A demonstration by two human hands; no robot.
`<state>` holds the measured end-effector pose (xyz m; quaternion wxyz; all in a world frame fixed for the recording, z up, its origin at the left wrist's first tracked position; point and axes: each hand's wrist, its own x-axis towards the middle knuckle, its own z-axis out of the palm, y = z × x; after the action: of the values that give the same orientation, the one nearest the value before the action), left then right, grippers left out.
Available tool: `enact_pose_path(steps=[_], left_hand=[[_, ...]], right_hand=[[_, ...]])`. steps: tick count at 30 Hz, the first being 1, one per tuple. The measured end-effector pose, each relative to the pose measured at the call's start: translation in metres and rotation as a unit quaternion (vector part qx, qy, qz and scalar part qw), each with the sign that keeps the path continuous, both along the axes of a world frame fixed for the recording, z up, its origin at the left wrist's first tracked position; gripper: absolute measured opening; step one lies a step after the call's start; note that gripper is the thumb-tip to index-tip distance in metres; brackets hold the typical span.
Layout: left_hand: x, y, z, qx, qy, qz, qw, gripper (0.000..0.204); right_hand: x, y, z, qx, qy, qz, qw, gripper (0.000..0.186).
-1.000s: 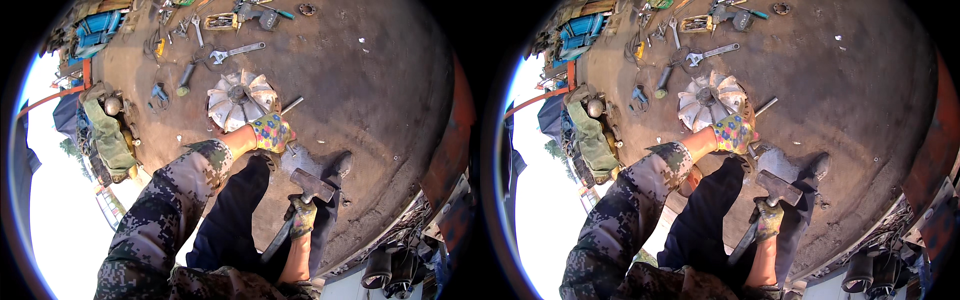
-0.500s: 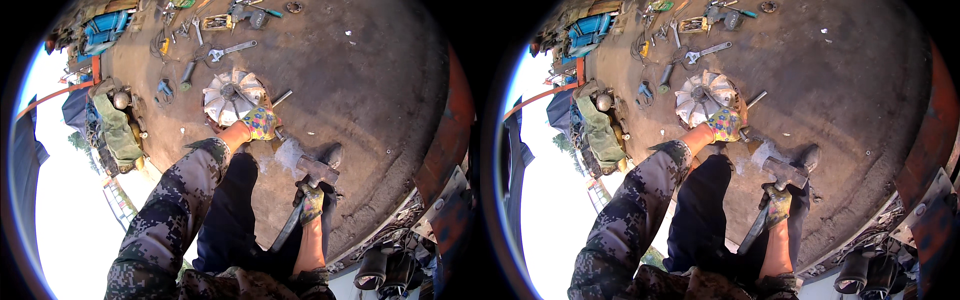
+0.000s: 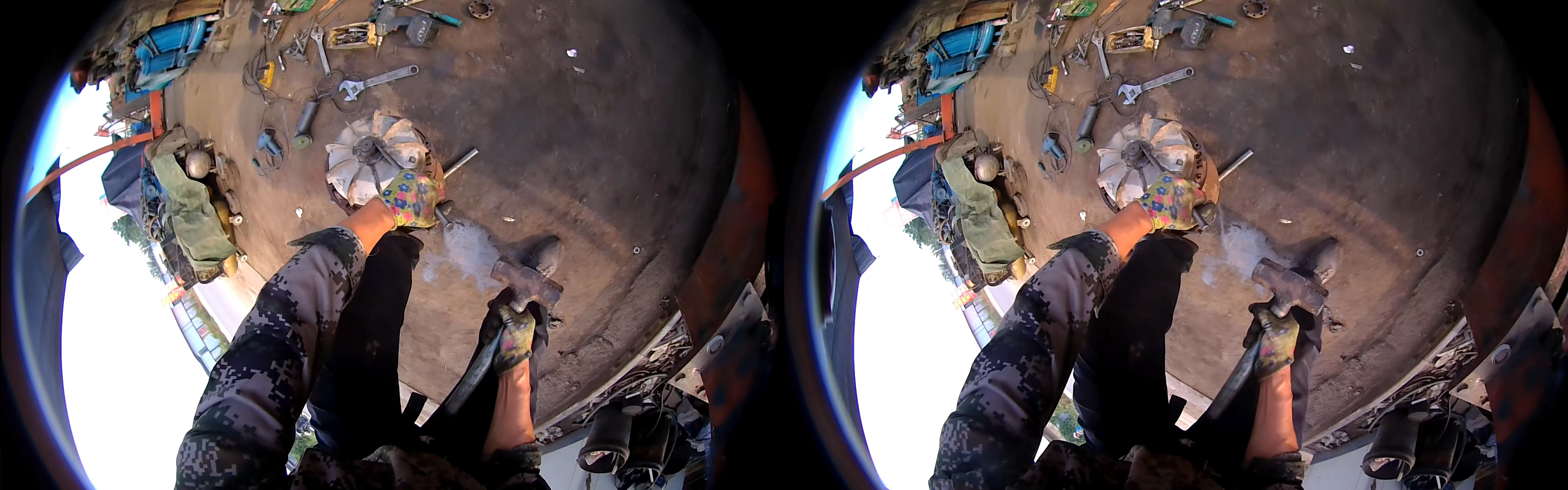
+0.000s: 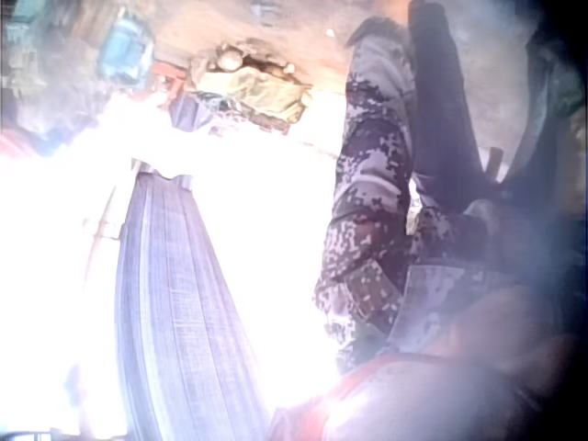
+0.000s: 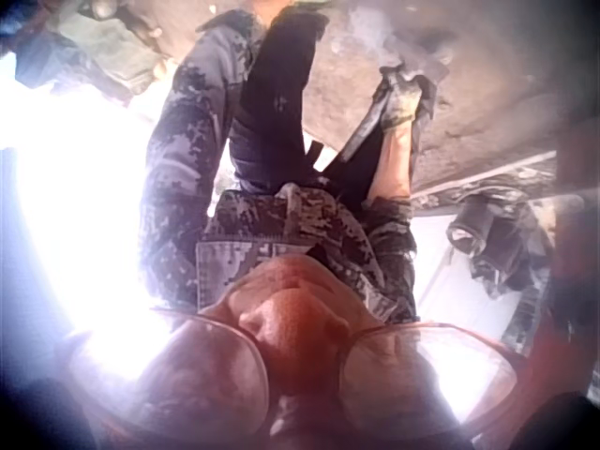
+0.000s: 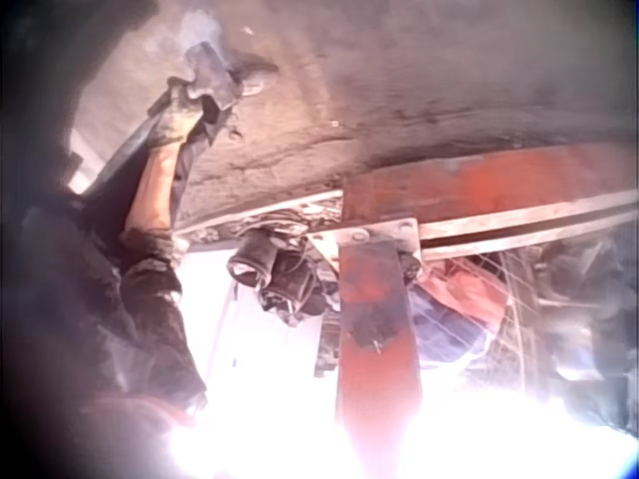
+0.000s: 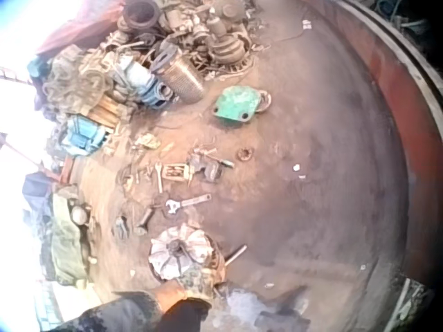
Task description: The person uses an angle grinder to cut a metal component attached to a motor, then uses a hammer and chisel to remove parts of the motor assembly. The person works on the motor while sitting on the ground in a cluttered workshop.
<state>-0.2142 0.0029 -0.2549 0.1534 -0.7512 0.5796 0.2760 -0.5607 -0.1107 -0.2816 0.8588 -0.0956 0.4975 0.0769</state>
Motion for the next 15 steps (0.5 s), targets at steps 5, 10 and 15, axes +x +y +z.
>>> enact_pose_path(steps=[5,10,15], left_hand=[[-0.002,-0.015,0.002,0.064,-0.015,0.007,0.998,0.033],[0.004,-0.008,0.001,-0.011,0.006,0.028,1.000,0.033],[-0.013,-0.029,0.010,0.030,0.015,0.028,0.999,0.027]], right_hand=[[0.007,-0.002,0.000,0.023,-0.006,-0.011,1.000,0.015],[0.048,-0.007,0.033,-0.055,-0.010,0.031,0.998,0.010],[0.069,-0.003,0.054,-0.068,-0.017,0.010,0.998,0.013]])
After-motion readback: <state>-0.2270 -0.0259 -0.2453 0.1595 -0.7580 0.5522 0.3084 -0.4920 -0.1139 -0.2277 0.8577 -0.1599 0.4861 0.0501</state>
